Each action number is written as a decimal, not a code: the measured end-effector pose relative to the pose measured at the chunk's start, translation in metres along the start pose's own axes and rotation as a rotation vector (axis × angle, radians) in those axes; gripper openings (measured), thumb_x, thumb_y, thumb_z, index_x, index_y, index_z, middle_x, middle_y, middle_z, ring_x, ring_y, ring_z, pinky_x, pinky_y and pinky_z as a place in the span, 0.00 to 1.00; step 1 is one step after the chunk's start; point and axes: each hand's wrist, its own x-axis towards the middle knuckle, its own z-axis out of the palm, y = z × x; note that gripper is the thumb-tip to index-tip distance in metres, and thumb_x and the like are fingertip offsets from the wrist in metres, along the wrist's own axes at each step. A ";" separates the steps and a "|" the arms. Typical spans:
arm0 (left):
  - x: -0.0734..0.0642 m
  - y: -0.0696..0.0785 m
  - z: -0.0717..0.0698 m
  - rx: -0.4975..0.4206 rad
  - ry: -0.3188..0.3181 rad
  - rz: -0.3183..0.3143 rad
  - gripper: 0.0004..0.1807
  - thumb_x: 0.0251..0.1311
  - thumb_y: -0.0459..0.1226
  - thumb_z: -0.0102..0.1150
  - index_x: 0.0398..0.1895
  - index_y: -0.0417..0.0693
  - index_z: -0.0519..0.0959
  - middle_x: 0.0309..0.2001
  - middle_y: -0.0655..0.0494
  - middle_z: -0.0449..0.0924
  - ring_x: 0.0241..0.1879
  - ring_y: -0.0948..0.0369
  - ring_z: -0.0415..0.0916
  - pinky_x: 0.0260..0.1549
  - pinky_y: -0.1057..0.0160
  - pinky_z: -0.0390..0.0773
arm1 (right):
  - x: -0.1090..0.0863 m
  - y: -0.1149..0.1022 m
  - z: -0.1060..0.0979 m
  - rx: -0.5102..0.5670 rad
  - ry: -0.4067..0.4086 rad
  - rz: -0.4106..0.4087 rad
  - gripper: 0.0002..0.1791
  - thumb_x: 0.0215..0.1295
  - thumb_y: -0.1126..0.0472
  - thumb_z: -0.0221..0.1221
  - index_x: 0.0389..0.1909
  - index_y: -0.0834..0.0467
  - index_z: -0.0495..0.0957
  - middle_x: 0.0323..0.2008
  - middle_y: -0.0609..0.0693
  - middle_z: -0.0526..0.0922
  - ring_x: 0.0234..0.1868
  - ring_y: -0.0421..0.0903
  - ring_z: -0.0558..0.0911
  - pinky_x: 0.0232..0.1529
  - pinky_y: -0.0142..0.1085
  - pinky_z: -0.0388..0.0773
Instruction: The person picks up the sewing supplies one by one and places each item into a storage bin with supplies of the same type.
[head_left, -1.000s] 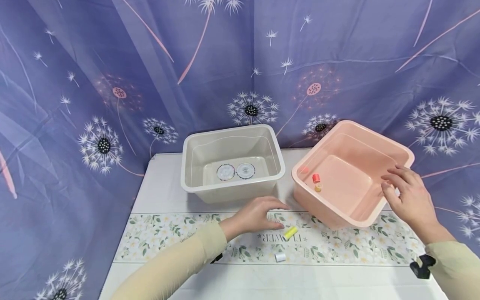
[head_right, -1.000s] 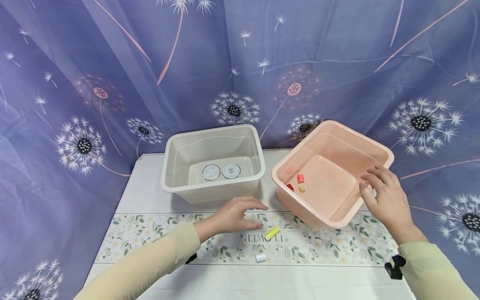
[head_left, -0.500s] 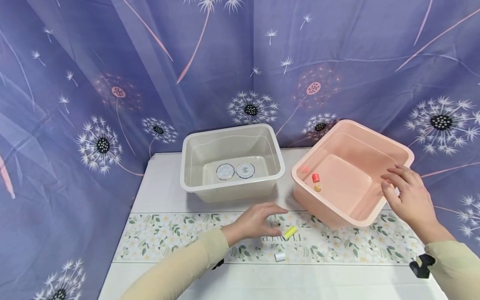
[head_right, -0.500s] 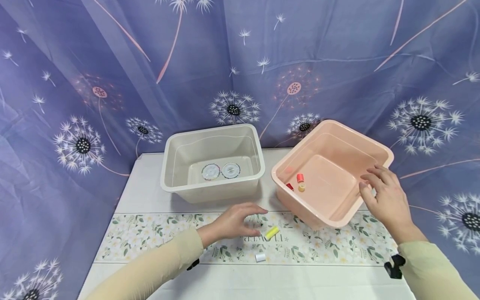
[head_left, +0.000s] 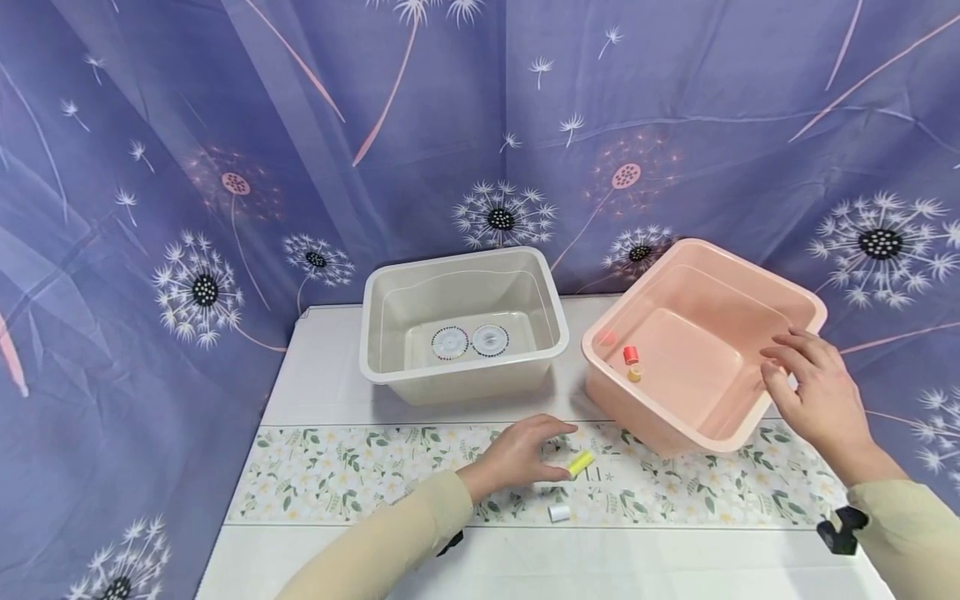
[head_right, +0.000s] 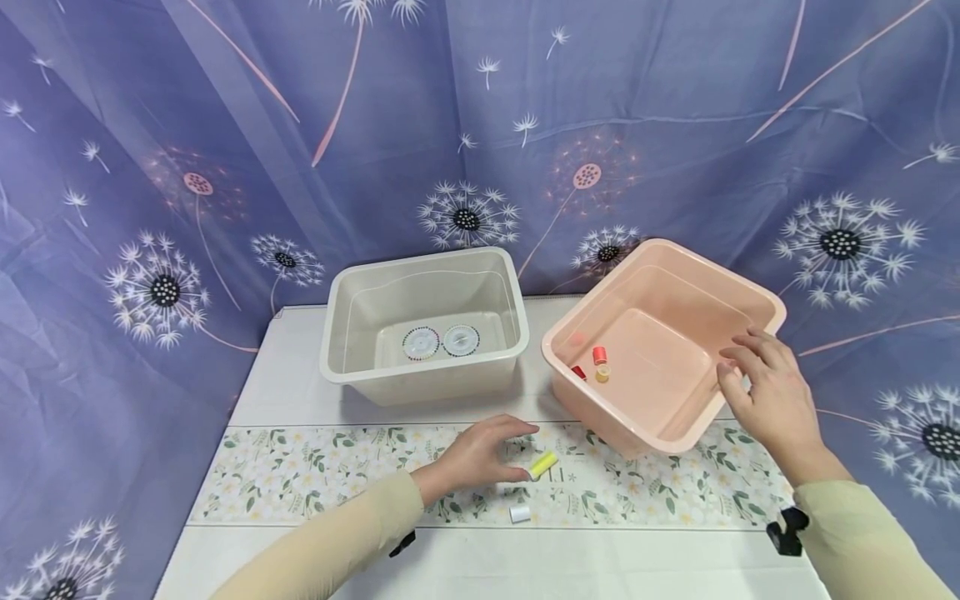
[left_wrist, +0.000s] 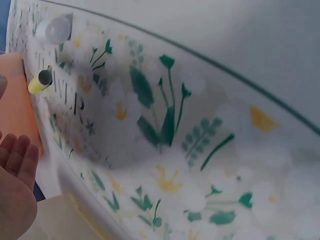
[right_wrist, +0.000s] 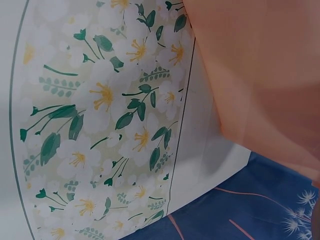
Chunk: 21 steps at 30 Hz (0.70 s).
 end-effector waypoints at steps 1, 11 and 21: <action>0.000 -0.001 0.002 0.003 0.001 -0.004 0.40 0.58 0.50 0.81 0.73 0.54 0.77 0.66 0.61 0.81 0.65 0.66 0.78 0.69 0.68 0.73 | 0.000 0.000 0.000 0.000 0.000 0.000 0.19 0.80 0.56 0.51 0.51 0.68 0.82 0.63 0.71 0.77 0.74 0.68 0.67 0.85 0.46 0.51; 0.001 -0.003 0.017 0.001 0.006 -0.063 0.40 0.58 0.50 0.81 0.73 0.55 0.77 0.67 0.59 0.81 0.67 0.63 0.78 0.71 0.65 0.73 | 0.000 0.000 0.000 0.001 0.003 -0.002 0.19 0.80 0.57 0.51 0.51 0.68 0.82 0.62 0.71 0.77 0.74 0.68 0.67 0.85 0.47 0.52; 0.001 -0.004 0.030 0.010 0.028 -0.046 0.33 0.58 0.48 0.82 0.66 0.54 0.82 0.63 0.60 0.83 0.65 0.64 0.78 0.70 0.68 0.72 | 0.001 -0.001 0.000 0.000 0.007 0.002 0.19 0.80 0.56 0.51 0.51 0.68 0.83 0.63 0.70 0.78 0.73 0.69 0.68 0.85 0.46 0.52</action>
